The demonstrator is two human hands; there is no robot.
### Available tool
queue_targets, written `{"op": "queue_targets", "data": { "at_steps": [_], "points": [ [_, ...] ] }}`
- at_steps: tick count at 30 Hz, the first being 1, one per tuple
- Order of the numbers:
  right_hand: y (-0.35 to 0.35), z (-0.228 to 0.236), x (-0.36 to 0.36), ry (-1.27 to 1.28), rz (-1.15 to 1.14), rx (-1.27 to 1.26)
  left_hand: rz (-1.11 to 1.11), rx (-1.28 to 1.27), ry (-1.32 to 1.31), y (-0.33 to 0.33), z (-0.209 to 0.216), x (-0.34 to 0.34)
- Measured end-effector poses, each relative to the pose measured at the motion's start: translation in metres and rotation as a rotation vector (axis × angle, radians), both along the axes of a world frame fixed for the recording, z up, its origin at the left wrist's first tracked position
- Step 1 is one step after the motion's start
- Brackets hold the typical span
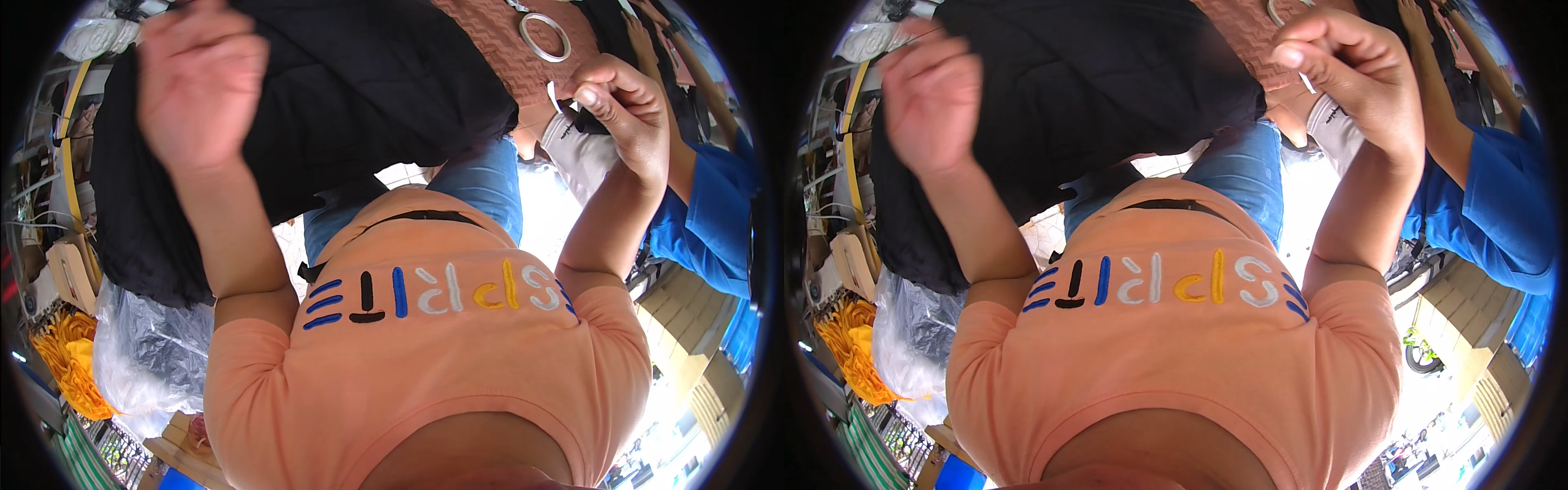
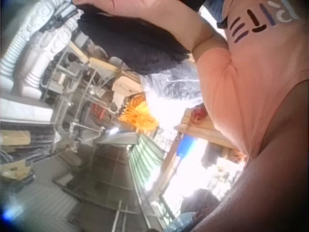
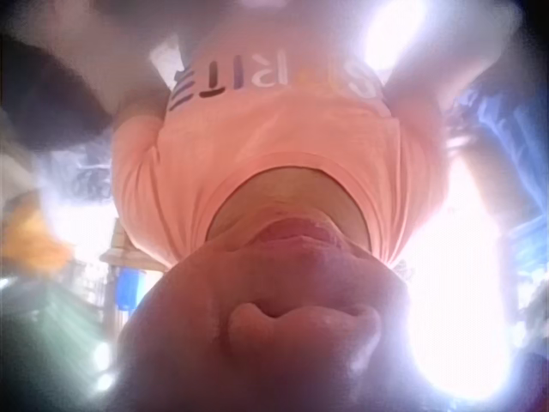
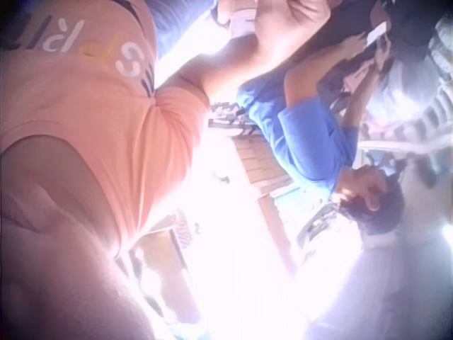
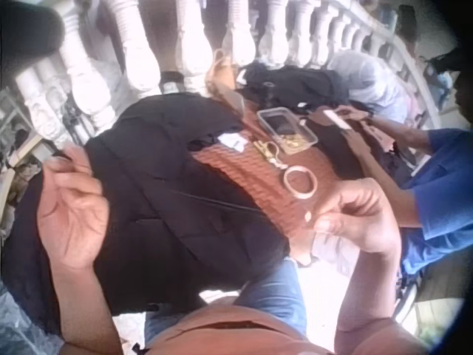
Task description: The person threads a piece of black textile and then aligns a paper template over a black garment on a work table.
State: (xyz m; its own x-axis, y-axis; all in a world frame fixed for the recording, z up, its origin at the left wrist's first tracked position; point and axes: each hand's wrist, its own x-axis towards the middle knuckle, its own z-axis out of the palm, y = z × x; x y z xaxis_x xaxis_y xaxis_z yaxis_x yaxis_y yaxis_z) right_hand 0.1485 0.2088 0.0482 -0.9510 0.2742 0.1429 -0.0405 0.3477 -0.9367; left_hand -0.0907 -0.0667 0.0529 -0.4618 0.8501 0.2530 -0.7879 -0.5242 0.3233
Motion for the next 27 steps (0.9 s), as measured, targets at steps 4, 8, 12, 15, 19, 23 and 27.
{"op": "queue_targets", "data": {
  "at_steps": [4,8,12,15,19,23,27],
  "points": [
    [0.03,-0.019,0.016,0.073,-0.317,0.135,0.13,0.219,-0.216,-0.041,0.042,-0.025],
    [0.049,-0.044,0.025,0.09,-0.63,0.259,0.557,0.149,-0.129,-0.113,0.051,-0.071],
    [0.066,-0.067,0.031,0.141,-0.762,0.162,0.702,0.192,-0.075,-0.148,0.056,-0.084],
    [0.072,-0.079,0.026,0.199,-0.828,-0.078,0.638,0.187,-0.015,-0.14,0.057,-0.074],
    [0.078,-0.096,0.019,0.344,-0.899,-0.396,0.627,0.144,-0.01,-0.134,0.063,-0.066],
    [0.08,-0.108,0.021,0.367,-0.792,-0.739,0.496,0.178,0.128,-0.118,0.067,-0.042],
    [0.09,-0.118,0.04,0.409,-0.823,-1.001,0.562,0.226,0.114,-0.114,0.072,-0.044]
  ]
}}
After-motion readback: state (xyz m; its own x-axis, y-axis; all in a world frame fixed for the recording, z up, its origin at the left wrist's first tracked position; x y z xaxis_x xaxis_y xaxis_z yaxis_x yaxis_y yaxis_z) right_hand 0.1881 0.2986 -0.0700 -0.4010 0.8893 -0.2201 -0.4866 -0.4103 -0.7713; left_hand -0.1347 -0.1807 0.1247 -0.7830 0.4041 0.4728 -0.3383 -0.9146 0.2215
